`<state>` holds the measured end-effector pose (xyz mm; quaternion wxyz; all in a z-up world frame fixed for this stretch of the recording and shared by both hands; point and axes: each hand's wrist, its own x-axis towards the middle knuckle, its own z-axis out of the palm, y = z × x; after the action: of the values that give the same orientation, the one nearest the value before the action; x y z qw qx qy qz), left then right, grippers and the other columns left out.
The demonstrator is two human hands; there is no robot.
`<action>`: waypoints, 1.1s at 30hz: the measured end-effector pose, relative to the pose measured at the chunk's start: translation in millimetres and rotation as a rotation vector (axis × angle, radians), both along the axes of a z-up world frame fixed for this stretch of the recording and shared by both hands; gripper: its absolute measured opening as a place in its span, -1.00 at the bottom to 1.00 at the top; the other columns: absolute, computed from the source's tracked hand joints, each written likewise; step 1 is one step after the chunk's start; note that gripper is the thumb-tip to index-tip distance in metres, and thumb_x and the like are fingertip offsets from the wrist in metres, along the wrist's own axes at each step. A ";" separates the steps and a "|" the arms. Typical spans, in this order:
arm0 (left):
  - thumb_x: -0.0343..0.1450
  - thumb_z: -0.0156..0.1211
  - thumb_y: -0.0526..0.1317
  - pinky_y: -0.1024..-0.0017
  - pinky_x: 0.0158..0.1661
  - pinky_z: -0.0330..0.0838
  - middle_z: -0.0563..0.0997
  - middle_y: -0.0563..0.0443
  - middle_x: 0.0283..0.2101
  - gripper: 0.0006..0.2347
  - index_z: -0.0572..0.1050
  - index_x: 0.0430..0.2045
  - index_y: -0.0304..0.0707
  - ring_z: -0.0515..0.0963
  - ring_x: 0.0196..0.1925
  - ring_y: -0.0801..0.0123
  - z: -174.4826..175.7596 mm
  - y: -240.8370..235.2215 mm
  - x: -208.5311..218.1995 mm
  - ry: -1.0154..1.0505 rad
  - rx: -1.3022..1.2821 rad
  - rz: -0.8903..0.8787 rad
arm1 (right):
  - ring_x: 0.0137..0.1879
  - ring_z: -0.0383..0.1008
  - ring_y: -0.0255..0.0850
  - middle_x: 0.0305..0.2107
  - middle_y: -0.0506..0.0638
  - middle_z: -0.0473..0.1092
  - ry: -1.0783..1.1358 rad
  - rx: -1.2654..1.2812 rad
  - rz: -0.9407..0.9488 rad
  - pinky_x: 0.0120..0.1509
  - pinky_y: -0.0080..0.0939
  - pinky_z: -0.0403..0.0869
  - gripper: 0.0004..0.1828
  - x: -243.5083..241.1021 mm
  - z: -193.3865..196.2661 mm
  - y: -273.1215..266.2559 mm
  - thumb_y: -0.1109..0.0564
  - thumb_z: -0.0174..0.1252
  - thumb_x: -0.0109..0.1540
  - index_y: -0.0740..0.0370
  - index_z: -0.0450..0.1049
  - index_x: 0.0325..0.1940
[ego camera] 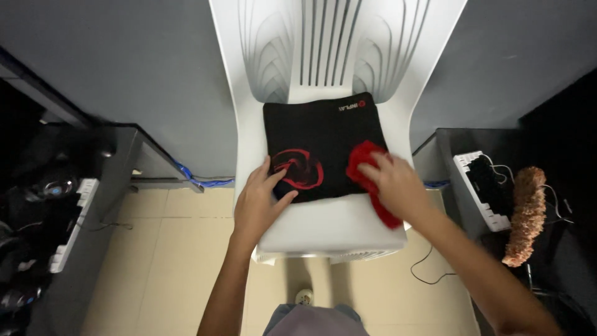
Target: The person cleans a black mousepad using a red cloth and a spray bottle. They repeatedly wipe the mousepad, which is placed on a white plastic chair, and then move it to a desk. The person also sprays the cloth with liquid from the bottle during the process.
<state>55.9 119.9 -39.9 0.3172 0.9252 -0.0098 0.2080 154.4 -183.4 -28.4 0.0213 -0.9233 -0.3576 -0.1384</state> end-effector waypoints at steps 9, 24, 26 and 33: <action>0.51 0.15 -0.12 0.16 0.20 0.37 0.60 -0.26 0.15 -0.65 0.44 0.13 -0.32 0.48 0.26 -0.03 -15.3 7.9 9.7 -0.003 -0.192 0.020 | 0.29 0.30 0.35 0.27 0.29 0.28 -0.233 0.187 -0.048 0.27 0.29 0.35 -0.53 117.6 -36.0 111.4 0.22 0.15 0.16 0.13 0.49 0.19; 0.33 0.41 -0.13 0.11 -0.07 0.48 0.57 -0.31 -0.02 -0.52 0.42 0.05 -0.43 0.57 -0.02 -0.14 -48.2 14.6 41.7 -0.196 -0.068 0.164 | 0.40 0.31 0.07 0.33 0.01 0.30 0.058 0.317 0.102 0.42 -0.04 0.34 -0.31 21.0 -18.6 59.3 0.40 0.20 0.04 -0.11 0.52 0.21; 0.33 0.42 -0.12 0.12 -0.05 0.48 0.58 -0.28 -0.03 -0.56 0.45 0.01 -0.38 0.57 -0.02 -0.12 -43.9 14.4 45.7 -0.156 -0.060 0.168 | 0.36 0.32 0.11 0.30 0.07 0.31 0.001 0.299 -0.021 0.40 0.03 0.32 -0.34 22.7 -5.8 42.6 0.37 0.23 0.04 -0.05 0.52 0.20; 0.25 0.43 -0.14 0.15 -0.15 0.48 0.50 -0.26 -0.12 -0.63 0.51 -0.15 -0.31 0.57 -0.11 -0.08 -17.0 10.2 42.4 -0.162 -0.123 0.128 | 0.29 0.28 0.27 0.29 0.21 0.31 -0.318 0.403 -0.335 0.43 0.21 0.24 -0.37 25.9 -23.4 25.8 0.32 0.29 0.06 0.05 0.52 0.23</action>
<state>98.4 130.0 -56.9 0.3577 0.8828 0.0365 0.3023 180.3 -157.5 -51.8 0.1247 -0.9133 -0.1647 -0.3510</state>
